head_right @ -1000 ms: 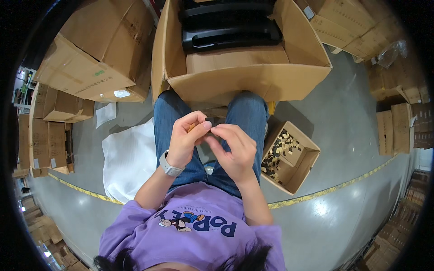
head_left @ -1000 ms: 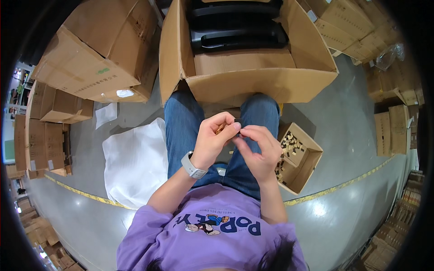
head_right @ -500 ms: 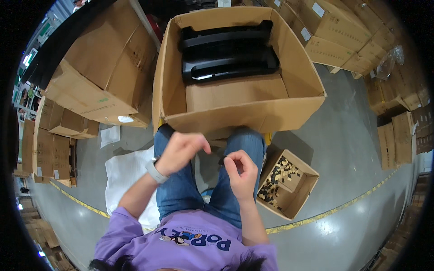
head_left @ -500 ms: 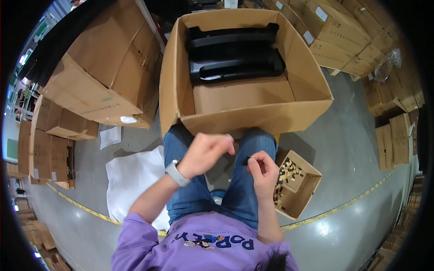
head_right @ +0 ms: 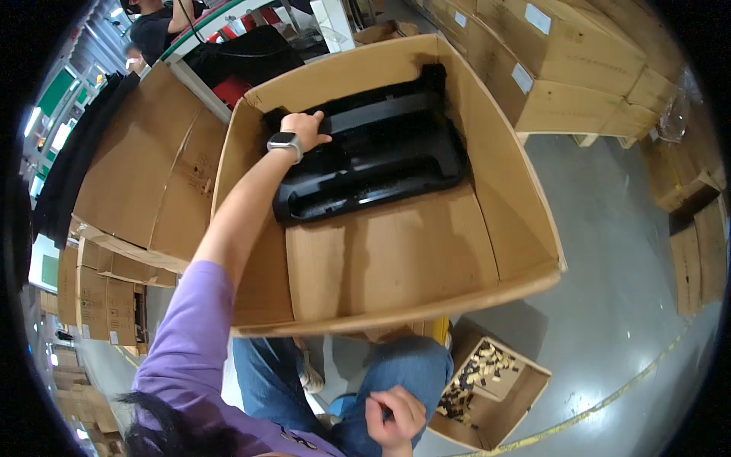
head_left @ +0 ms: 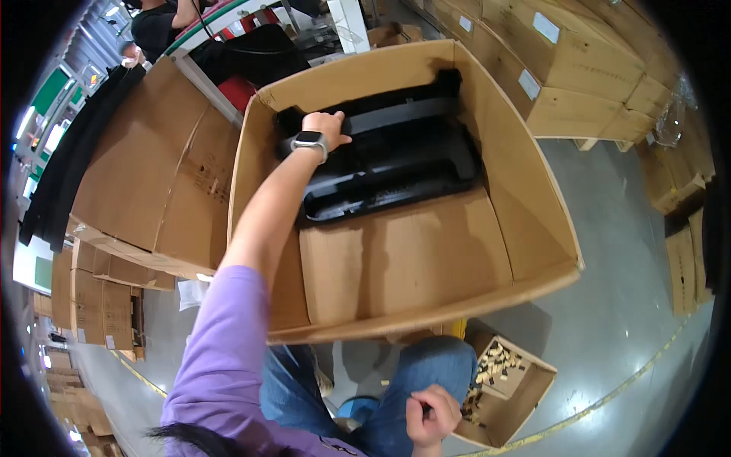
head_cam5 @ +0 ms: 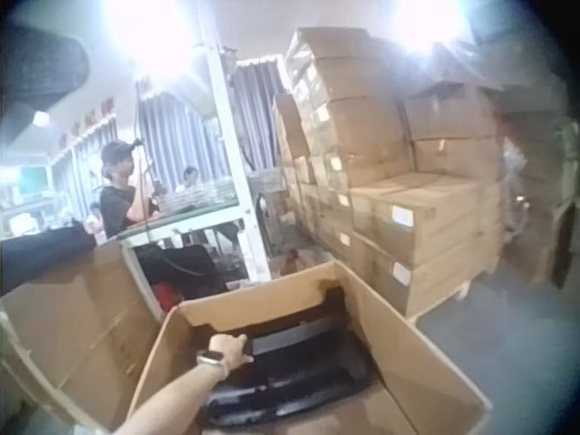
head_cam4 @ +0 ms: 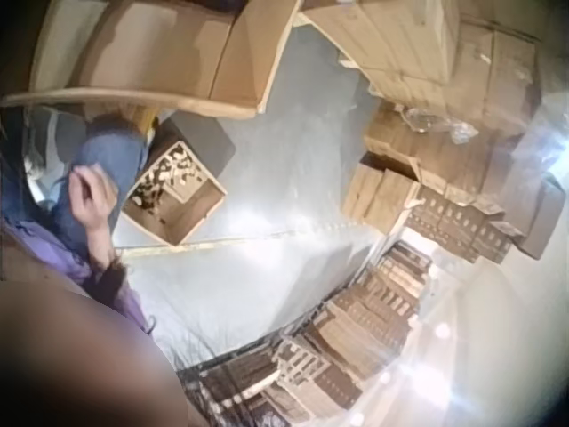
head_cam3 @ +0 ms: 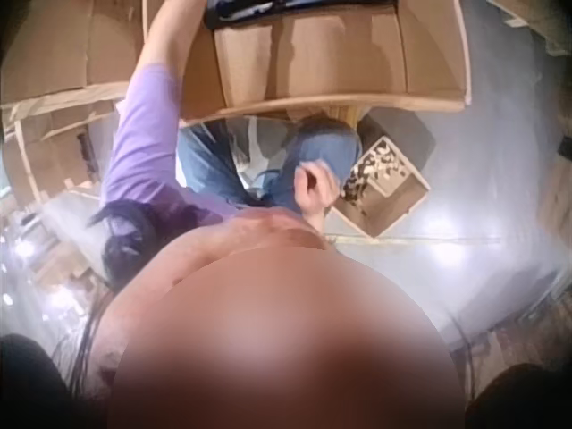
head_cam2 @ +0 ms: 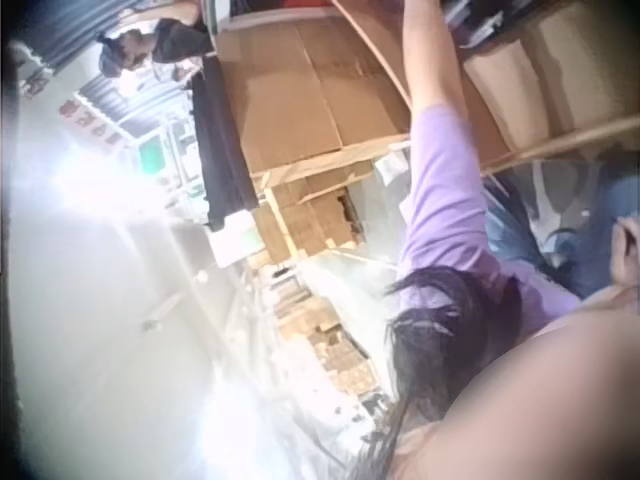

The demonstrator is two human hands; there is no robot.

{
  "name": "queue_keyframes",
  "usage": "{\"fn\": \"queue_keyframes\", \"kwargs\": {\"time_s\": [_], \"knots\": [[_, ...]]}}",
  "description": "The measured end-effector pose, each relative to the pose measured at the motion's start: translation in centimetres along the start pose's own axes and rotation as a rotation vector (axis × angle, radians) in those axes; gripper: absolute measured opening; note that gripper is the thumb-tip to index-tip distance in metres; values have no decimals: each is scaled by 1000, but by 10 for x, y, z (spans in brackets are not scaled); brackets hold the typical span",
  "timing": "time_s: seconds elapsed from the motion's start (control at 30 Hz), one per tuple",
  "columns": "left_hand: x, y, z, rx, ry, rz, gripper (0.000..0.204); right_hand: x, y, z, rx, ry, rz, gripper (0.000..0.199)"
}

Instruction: Attaching small black plastic pieces to larger black plastic panels and organizing them into a cardboard box.

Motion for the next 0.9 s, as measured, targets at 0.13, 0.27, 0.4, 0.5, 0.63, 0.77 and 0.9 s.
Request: {"fn": "queue_keyframes", "kwargs": {"time_s": [0.13,0.27,0.4,0.5,0.63,0.77,0.9], "knots": [[-3,-37,9,-172,-59,-1,57,15,-6,8,-89,-59,87,7],[-14,-12,50,-526,-43,-152,50,13,-3,16,-74,-91,50,6],[21,50,69,-685,143,-139,47,15,16,41,-151,-271,172,6],[82,117,94,-881,396,-47,42,13,14,30,-105,-273,130,6],[153,231,101,-912,234,103,23,9,11,17,-94,-255,144,6],[174,320,83,-808,188,27,16,10,21,-8,29,-284,49,6],[174,411,45,-699,446,140,15,7,43,-67,93,-353,-128,4]]}}
Point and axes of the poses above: each hand's wrist, its own y-axis away from the middle knuckle, its own x-axis out of the back of the hand, z = x × y, the point moved 9 cm from there along -y, towards the middle knuckle, and after that the axes turned 3 degrees about x, right-handed, at the moved point
